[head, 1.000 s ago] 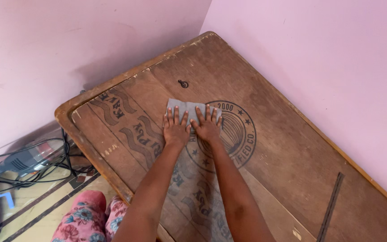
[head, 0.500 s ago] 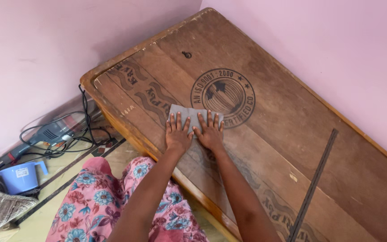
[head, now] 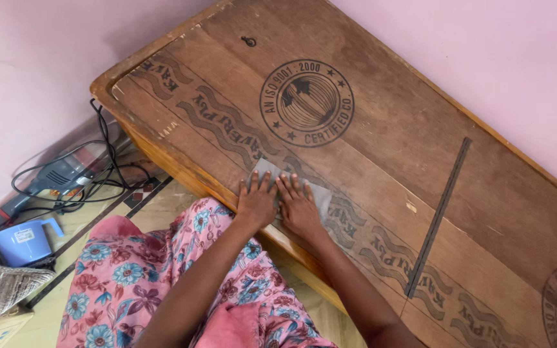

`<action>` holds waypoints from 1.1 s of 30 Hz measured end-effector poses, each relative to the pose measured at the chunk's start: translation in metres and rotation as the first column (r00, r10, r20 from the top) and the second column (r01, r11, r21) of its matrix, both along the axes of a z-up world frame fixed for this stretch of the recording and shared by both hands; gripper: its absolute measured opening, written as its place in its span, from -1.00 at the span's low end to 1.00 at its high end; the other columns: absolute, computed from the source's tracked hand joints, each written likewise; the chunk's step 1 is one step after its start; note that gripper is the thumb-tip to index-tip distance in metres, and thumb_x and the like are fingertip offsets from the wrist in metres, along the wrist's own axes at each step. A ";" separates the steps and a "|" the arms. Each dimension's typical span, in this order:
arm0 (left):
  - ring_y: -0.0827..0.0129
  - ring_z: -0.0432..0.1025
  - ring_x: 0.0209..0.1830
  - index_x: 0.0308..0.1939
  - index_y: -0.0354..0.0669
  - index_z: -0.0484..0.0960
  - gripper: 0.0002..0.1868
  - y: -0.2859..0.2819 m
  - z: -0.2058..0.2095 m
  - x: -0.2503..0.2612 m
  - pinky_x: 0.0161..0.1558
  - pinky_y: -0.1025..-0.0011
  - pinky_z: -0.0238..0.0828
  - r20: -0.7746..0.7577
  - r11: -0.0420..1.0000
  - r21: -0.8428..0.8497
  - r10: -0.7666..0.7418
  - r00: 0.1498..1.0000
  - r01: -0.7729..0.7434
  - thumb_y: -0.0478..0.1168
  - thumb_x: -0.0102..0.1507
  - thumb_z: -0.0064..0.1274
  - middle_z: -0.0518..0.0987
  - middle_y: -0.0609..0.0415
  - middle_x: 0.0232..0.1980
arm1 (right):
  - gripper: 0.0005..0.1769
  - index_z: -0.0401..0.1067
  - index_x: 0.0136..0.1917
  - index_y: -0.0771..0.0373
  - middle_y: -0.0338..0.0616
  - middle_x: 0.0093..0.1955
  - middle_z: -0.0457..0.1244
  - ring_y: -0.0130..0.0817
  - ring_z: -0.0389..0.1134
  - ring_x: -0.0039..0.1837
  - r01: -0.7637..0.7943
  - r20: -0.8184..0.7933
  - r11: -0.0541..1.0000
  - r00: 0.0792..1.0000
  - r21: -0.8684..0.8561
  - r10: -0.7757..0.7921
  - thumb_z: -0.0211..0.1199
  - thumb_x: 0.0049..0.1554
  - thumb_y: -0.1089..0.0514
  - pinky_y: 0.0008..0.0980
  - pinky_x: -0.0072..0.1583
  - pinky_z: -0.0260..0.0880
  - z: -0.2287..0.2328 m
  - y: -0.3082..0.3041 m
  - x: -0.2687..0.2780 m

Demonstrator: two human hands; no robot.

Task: The person wipes the surface of a wooden table using a gray cloth. The person moves the cloth back and forth across the table top, covering different areas systematically.

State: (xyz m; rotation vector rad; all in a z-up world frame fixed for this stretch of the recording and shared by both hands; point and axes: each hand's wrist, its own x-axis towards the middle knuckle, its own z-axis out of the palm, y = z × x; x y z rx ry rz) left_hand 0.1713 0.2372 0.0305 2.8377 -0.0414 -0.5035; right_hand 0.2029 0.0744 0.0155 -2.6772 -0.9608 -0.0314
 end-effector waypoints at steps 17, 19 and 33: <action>-0.16 -0.42 0.64 0.59 0.28 -0.02 -0.03 0.160 -0.019 0.084 0.41 -0.42 -0.47 0.284 0.889 0.092 0.409 0.867 -0.449 0.59 0.22 -0.39 -0.20 -0.01 0.67 | -0.34 0.11 0.61 -0.05 -0.17 0.71 -0.11 -0.03 -0.19 0.70 0.160 0.047 0.987 0.986 -0.020 -0.159 -0.08 0.25 0.01 0.29 0.54 -0.23 -0.039 0.087 0.251; -0.14 -0.39 0.66 0.60 0.26 0.04 -0.03 0.160 -0.017 0.083 0.43 -0.43 -0.43 0.269 0.887 0.096 0.413 0.870 -0.451 0.58 0.23 -0.36 -0.16 -0.03 0.68 | -0.33 0.09 0.62 -0.06 -0.18 0.71 -0.12 -0.02 -0.22 0.70 0.185 0.055 0.982 0.982 -0.045 -0.182 -0.07 0.24 0.02 0.31 0.54 -0.25 -0.043 0.103 0.290; -0.17 -0.39 0.63 0.57 0.26 0.07 -0.04 0.165 -0.010 0.089 0.40 -0.47 -0.42 0.224 0.887 0.098 0.421 0.879 -0.450 0.56 0.20 -0.32 -0.14 -0.05 0.65 | -0.21 -0.09 0.67 -0.17 -0.15 0.75 -0.32 0.01 -0.46 0.73 0.141 -0.044 0.987 0.988 -0.074 -0.145 -0.24 0.27 -0.42 0.18 0.59 -0.53 -0.033 0.288 0.358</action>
